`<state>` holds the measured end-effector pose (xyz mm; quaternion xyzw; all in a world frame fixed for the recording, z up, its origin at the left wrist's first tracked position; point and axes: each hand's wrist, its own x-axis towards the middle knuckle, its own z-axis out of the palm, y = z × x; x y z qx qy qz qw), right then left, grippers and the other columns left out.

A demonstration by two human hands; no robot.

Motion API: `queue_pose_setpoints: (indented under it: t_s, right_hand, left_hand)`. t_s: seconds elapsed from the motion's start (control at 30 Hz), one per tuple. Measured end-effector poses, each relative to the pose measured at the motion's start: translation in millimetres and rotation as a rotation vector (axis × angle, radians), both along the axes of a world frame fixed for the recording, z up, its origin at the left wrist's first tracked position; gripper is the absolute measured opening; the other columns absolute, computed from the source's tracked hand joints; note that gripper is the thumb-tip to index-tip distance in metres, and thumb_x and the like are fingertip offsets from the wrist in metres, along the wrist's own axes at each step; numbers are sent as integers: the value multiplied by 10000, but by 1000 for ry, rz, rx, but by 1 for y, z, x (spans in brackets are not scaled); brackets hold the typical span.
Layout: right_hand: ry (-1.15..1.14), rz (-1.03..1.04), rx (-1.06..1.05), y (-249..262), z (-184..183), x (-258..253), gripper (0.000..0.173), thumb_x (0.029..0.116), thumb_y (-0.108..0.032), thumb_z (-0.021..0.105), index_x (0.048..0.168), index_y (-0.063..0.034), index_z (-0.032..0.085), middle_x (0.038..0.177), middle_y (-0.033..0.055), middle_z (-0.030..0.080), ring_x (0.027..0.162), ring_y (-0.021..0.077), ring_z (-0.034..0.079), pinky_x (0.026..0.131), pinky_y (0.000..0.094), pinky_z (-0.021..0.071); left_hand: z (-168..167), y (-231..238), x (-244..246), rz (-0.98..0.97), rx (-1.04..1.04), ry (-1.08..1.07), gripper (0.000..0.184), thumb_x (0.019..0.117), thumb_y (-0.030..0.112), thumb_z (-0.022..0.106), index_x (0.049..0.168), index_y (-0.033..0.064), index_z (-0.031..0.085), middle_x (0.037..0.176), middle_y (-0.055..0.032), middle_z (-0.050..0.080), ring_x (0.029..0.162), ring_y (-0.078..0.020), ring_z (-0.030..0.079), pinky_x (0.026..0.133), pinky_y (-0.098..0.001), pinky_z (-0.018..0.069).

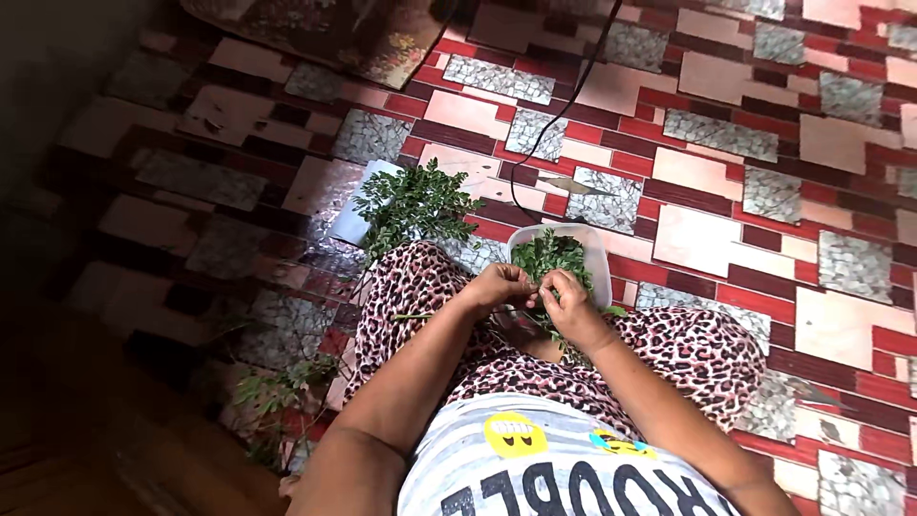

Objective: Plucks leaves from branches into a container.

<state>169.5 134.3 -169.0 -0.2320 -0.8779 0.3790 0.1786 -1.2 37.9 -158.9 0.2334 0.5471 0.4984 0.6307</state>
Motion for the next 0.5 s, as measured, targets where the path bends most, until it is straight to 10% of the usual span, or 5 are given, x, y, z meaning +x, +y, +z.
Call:
queue_pose_setpoints:
  t_s: [0.13, 0.23, 0.33, 0.43, 0.5]
  right_hand:
    - [-100, -56, 117, 17, 17, 17, 117, 983, -39, 586, 971, 50, 661, 1065, 216, 668, 1054, 372, 651, 945, 544, 521]
    - [-228, -120, 114, 32, 35, 29, 254, 1022, -66, 572, 1216, 65, 673, 1277, 247, 641, 1204, 431, 599, 1043, 605, 459]
    - [-73, -249, -146, 44, 66, 45, 334, 1061, -76, 448, 1343, 45, 580, 1323, 214, 620, 1150, 297, 645, 986, 482, 529]
    - [114, -239, -550, 50, 86, 65, 480, 1089, -407, 293, 1249, -102, 627, 1194, 34, 683, 990, 167, 690, 844, 385, 593]
    - [107, -188, -609, 43, 90, 75, 358, 1068, -331, 417, 1175, -72, 641, 1109, 59, 710, 930, 178, 709, 815, 375, 609]
  left_hand:
    - [16, -7, -8, -67, 65, -24, 128, 1014, 15, 576, 892, 13, 614, 821, -52, 711, 716, -111, 695, 709, -267, 594]
    - [30, -7, -3, -250, 164, -40, 137, 987, -30, 575, 871, 14, 632, 837, -49, 732, 743, -111, 710, 734, -278, 602]
    - [49, 0, 7, -479, 253, 61, 106, 978, -33, 599, 896, 6, 653, 832, -19, 726, 753, -78, 698, 749, -262, 596]
    - [54, 11, 15, -596, 337, 243, 83, 977, -2, 630, 901, -14, 660, 790, 6, 679, 733, -30, 654, 740, -228, 571]
    - [49, 16, 17, -536, 348, 341, 84, 966, 5, 651, 897, -41, 664, 777, -28, 653, 720, -44, 617, 735, -243, 546]
